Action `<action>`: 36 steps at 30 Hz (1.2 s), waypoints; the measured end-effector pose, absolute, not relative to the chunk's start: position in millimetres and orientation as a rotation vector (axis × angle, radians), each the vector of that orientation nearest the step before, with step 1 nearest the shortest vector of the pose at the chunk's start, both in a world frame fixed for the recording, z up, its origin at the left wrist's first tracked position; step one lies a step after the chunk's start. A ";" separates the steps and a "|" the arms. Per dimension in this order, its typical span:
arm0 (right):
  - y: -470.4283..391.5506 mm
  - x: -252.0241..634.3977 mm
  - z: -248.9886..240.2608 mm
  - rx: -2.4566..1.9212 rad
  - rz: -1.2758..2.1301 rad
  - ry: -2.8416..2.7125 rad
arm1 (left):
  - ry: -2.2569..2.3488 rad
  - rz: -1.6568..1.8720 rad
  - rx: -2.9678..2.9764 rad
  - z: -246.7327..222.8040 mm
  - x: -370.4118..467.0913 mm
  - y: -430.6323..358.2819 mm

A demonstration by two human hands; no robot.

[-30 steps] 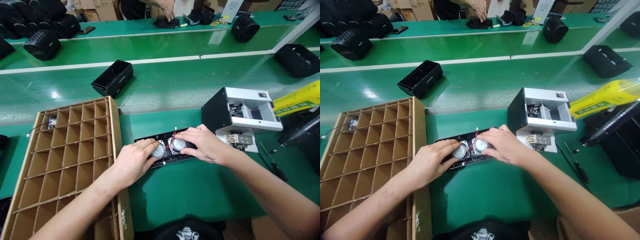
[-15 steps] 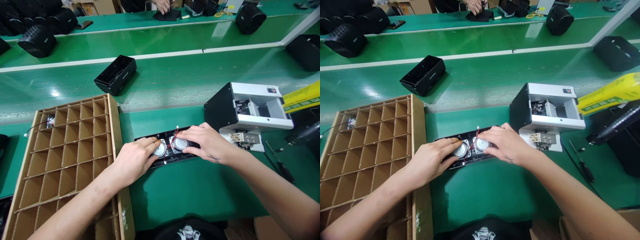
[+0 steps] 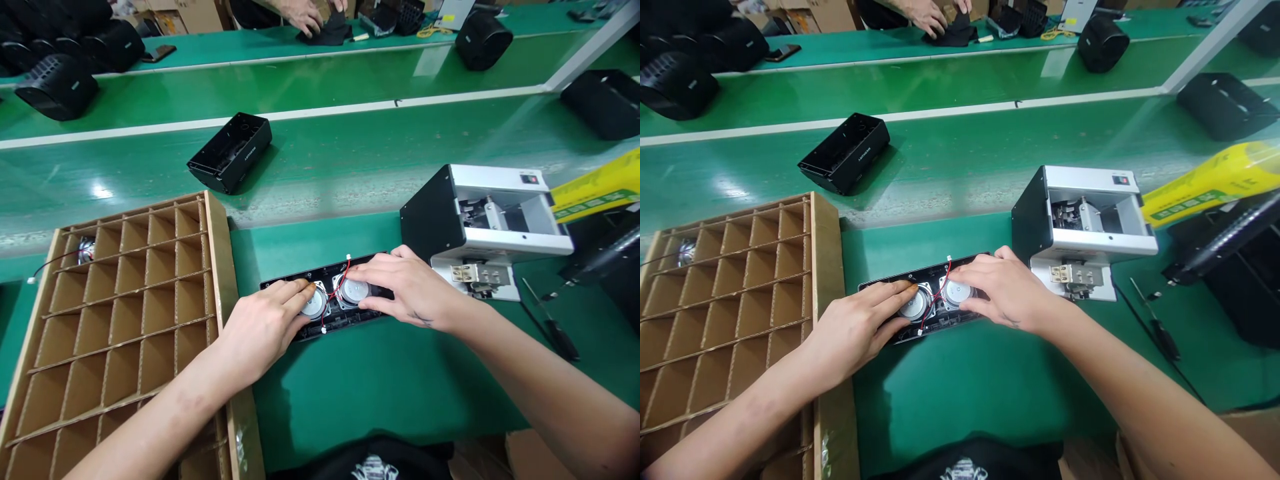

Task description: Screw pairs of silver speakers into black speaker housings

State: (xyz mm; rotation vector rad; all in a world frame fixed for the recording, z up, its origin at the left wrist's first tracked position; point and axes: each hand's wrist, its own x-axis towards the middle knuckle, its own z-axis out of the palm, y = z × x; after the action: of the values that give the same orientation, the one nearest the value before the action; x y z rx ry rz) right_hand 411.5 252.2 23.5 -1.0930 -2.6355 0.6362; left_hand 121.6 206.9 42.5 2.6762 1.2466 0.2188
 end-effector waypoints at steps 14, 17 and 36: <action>253.0 411.7 23.1 -1.021 0.567 -2.630 | 1.264 0.191 2.675 39.1 120.9 207.4; 253.7 408.6 22.3 -0.975 0.524 -2.620 | 1.251 0.185 2.684 38.2 117.9 207.9; 169.8 638.2 33.7 -2.031 0.155 -1.087 | 1.156 0.115 2.833 38.9 167.2 228.6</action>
State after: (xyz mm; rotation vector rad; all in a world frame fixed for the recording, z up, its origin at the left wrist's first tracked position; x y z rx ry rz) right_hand 638.2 169.8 33.7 -2.0310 -1.0872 0.1554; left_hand 167.2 228.6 38.9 2.8330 1.1562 0.1153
